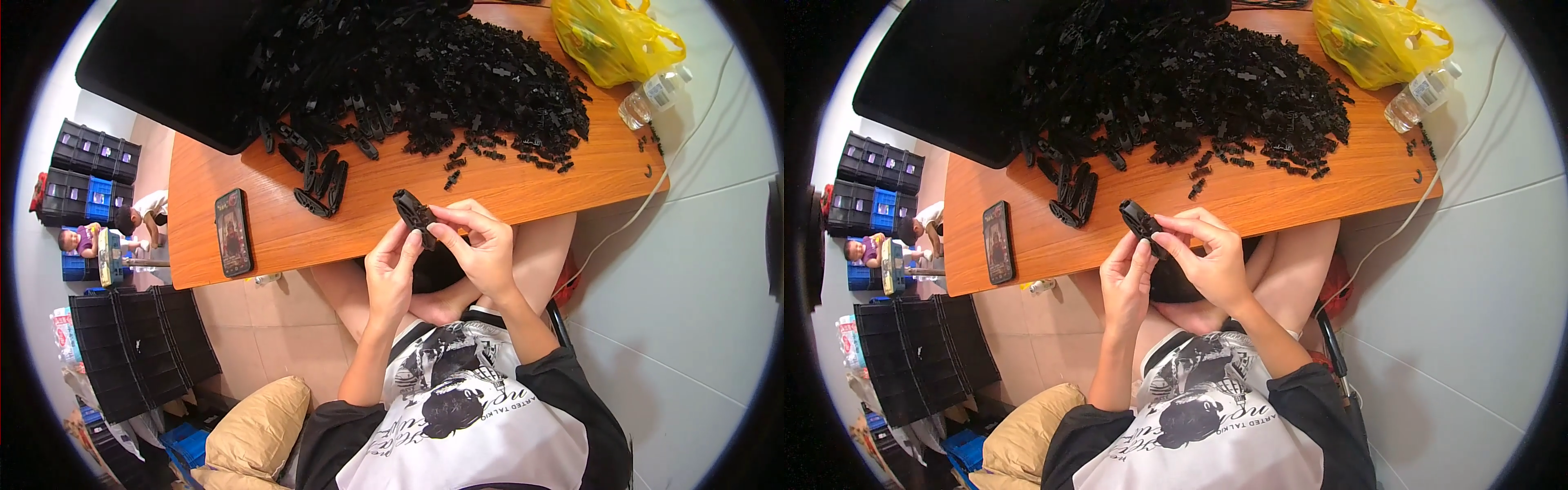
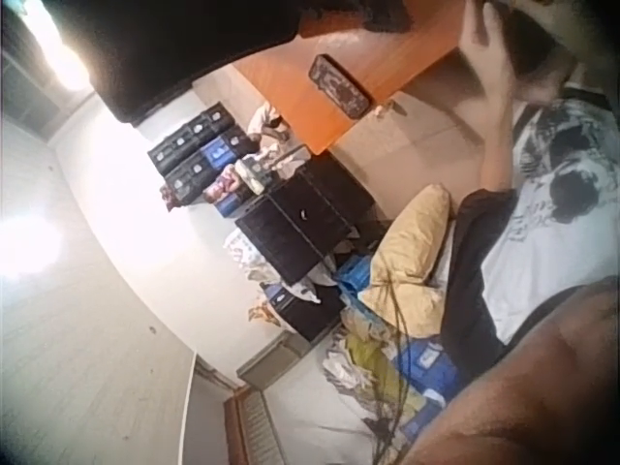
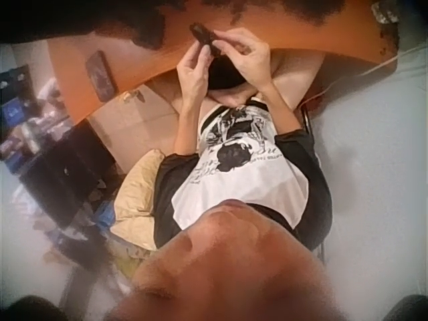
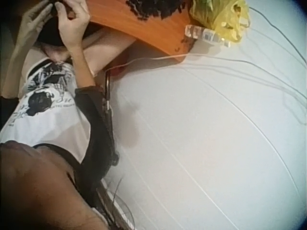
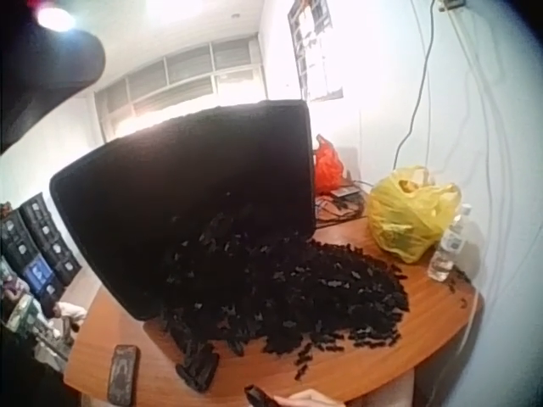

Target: The person assembles small black plastic components by hand on a wooden table.

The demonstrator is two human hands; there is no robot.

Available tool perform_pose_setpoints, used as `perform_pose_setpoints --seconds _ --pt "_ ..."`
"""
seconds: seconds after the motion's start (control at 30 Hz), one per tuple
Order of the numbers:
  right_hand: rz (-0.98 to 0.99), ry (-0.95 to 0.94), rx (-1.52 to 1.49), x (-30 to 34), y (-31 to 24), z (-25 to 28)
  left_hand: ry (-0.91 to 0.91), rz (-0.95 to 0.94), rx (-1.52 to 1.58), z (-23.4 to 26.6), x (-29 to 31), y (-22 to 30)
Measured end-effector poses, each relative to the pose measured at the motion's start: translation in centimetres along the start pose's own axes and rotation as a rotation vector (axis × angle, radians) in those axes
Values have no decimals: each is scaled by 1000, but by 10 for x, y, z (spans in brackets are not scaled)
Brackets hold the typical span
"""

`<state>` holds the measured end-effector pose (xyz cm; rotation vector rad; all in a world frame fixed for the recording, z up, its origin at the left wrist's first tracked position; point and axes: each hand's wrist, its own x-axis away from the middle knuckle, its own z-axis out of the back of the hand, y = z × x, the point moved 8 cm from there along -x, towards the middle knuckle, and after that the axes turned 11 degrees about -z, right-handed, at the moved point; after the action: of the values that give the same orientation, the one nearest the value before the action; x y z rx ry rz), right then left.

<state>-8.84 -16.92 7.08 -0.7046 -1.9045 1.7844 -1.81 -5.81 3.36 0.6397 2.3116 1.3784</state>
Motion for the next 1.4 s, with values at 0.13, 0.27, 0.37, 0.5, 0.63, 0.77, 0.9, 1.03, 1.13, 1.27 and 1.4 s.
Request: perform_pose_setpoints --seconds 0.13,0.27,0.37,0.5,0.63,0.77,0.9,1.03,1.13,1.27,1.4 --pt "-25 -14 40 2 -5 0 -12 -2 -38 -3 2 3" --pt "-83 -119 45 0 3 5 -91 33 -121 -3 7 1" --pt "-147 -206 -245 -7 -3 5 -137 61 -117 -8 13 2" --pt "-220 -454 -222 -10 -4 3 -201 89 -290 -18 19 3" --pt "-411 -572 -192 -9 7 7 -235 114 -341 -24 22 1" --pt "-359 -531 -179 -11 8 14 -271 88 -351 -27 23 -3" --pt "-471 -489 -240 -11 23 18 -222 112 -304 -33 28 -4" --pt "-415 -491 -244 -6 31 17 -217 103 -320 -30 35 -6" --pt "-417 -495 -268 0 33 17 -216 98 -358 -27 43 -6" --pt "-521 -563 -340 14 46 9 -243 118 -450 -14 61 -6" --pt "-401 -647 -208 23 47 -4 -255 97 -474 4 80 -5"
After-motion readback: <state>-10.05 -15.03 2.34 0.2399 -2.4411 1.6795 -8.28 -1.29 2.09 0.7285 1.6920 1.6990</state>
